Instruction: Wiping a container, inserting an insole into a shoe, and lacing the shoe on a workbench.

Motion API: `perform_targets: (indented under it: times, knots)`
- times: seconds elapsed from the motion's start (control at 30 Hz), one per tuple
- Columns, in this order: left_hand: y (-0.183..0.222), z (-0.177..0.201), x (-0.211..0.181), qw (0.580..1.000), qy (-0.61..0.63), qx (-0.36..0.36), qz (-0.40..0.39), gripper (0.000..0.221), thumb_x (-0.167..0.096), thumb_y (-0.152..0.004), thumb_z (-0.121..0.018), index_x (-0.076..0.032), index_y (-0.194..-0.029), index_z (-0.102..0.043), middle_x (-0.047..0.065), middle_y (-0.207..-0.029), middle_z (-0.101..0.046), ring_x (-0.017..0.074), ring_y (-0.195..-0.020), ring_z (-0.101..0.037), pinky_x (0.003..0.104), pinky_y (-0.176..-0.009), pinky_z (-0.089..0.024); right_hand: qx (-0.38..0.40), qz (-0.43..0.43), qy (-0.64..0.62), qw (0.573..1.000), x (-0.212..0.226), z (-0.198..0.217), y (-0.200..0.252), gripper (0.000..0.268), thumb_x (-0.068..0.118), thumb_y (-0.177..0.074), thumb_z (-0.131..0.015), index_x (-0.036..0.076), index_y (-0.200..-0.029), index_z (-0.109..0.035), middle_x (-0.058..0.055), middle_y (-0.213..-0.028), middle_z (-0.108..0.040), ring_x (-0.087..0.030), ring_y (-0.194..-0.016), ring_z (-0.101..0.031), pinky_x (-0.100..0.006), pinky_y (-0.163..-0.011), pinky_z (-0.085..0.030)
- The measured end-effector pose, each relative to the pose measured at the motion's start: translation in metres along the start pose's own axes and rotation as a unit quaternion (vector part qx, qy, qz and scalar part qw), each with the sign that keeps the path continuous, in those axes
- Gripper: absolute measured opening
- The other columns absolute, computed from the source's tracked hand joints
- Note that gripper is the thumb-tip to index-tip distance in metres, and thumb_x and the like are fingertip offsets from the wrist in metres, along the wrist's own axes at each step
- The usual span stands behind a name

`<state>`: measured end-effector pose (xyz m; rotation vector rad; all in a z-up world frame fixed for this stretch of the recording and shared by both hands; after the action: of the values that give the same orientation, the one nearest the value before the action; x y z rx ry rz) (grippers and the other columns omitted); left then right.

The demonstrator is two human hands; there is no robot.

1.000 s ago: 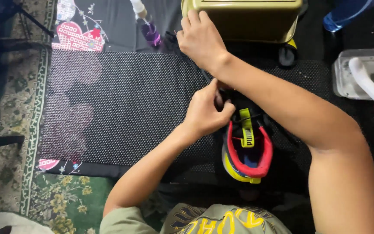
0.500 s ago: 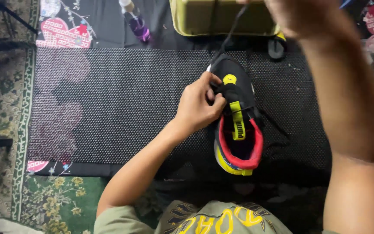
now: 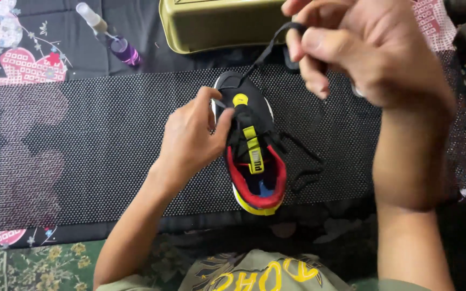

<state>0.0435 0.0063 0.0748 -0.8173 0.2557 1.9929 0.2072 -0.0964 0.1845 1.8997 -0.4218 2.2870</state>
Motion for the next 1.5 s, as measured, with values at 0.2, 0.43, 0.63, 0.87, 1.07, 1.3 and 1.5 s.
perform_targets:
  times: [0.2, 0.43, 0.63, 0.87, 1.07, 1.3, 1.5]
  knots:
    - [-0.016, -0.003, -0.062, 0.985, 0.135, 0.107, 0.011, 0.030, -0.036, -0.092, -0.066, -0.016, -0.110, -0.053, -0.007, -0.064, -0.058, 0.0101, -0.054, -0.053, 0.031, -0.056, -0.045, 0.069, 0.044, -0.048, 0.995, -0.002, -0.024, 0.003, 0.023, 0.001, -0.103, -0.051, 0.001, -0.126, -0.049, -0.013, -0.094, -0.058, -0.019, -0.069, -0.060, -0.028, -0.067, -0.056]
    - [-0.048, -0.028, -0.051, 0.914, 0.405, 0.030, 0.025, 0.017, 0.002, -0.093, -0.055, -0.005, -0.078, -0.060, 0.009, -0.062, -0.066, 0.0128, -0.052, -0.061, 0.027, -0.045, -0.052, 0.045, 0.180, 0.230, 0.955, -0.007, -0.008, -0.004, 0.030, -0.001, -0.104, -0.059, -0.004, -0.132, -0.048, -0.016, -0.109, -0.067, -0.020, -0.097, -0.068, -0.030, -0.085, -0.055]
    - [-0.050, 0.001, -0.059, 0.896, 0.442, -0.044, -0.005, 0.018, -0.018, -0.104, -0.056, -0.003, -0.099, -0.065, 0.008, -0.070, -0.069, 0.0090, -0.047, -0.061, 0.018, -0.045, -0.052, 0.178, -0.054, 0.379, 0.907, -0.061, 0.017, -0.020, 0.040, 0.032, -0.087, -0.081, 0.012, -0.120, -0.067, 0.000, -0.082, -0.069, -0.012, -0.072, -0.063, -0.030, -0.069, -0.048]
    - [-0.050, 0.005, -0.049, 0.879, 0.471, -0.067, -0.020, 0.024, -0.022, -0.105, -0.054, 0.000, -0.099, -0.061, 0.009, -0.071, -0.068, 0.0110, -0.049, -0.062, 0.020, -0.049, -0.053, 0.197, 0.028, 0.347, 0.916, -0.074, -0.020, -0.033, 0.016, 0.009, -0.090, -0.057, 0.014, -0.076, -0.062, 0.001, -0.057, -0.047, -0.011, -0.053, -0.038, -0.032, -0.053, -0.034]
    - [-0.049, -0.005, -0.025, 0.855, 0.518, -0.033, 0.016, 0.023, -0.019, -0.106, -0.052, 0.001, -0.100, -0.060, 0.013, -0.072, -0.068, 0.0140, -0.050, -0.062, 0.021, -0.049, -0.054, 0.218, -0.050, 0.337, 0.914, -0.090, -0.029, -0.043, 0.018, 0.027, -0.096, -0.062, 0.013, -0.084, -0.064, 0.000, -0.070, -0.066, -0.013, -0.063, -0.058, -0.032, -0.059, -0.045]
    - [-0.047, -0.009, -0.004, 0.852, 0.521, -0.023, 0.045, 0.017, -0.017, -0.104, -0.053, -0.002, -0.112, -0.056, 0.014, -0.078, -0.067, 0.0150, -0.055, -0.064, 0.023, -0.055, -0.057, 0.259, -0.083, 0.359, 0.893, -0.113, -0.036, -0.048, 0.013, 0.017, -0.087, -0.062, 0.011, -0.075, -0.061, -0.001, -0.066, -0.063, -0.014, -0.061, -0.055, -0.033, -0.059, -0.043]
    - [-0.035, -0.012, 0.014, 0.996, 0.081, -0.005, 0.020, 0.029, -0.021, -0.081, -0.063, -0.004, -0.102, -0.053, 0.006, -0.090, -0.058, 0.0228, -0.083, -0.053, 0.036, -0.075, -0.048, 0.285, -0.089, 0.354, 0.886, -0.123, -0.042, -0.050, 0.022, 0.020, -0.093, -0.064, 0.009, -0.075, -0.057, -0.002, -0.066, -0.064, -0.016, -0.061, -0.055, -0.034, -0.062, -0.043]
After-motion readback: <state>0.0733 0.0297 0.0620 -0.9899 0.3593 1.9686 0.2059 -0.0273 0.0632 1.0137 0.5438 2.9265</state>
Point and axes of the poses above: each hand's wrist, its own y-axis away from the middle knuckle, its own z-axis out of the back of the hand, x = y × z, the point moved 7 cm from there along -y, towards the middle knuckle
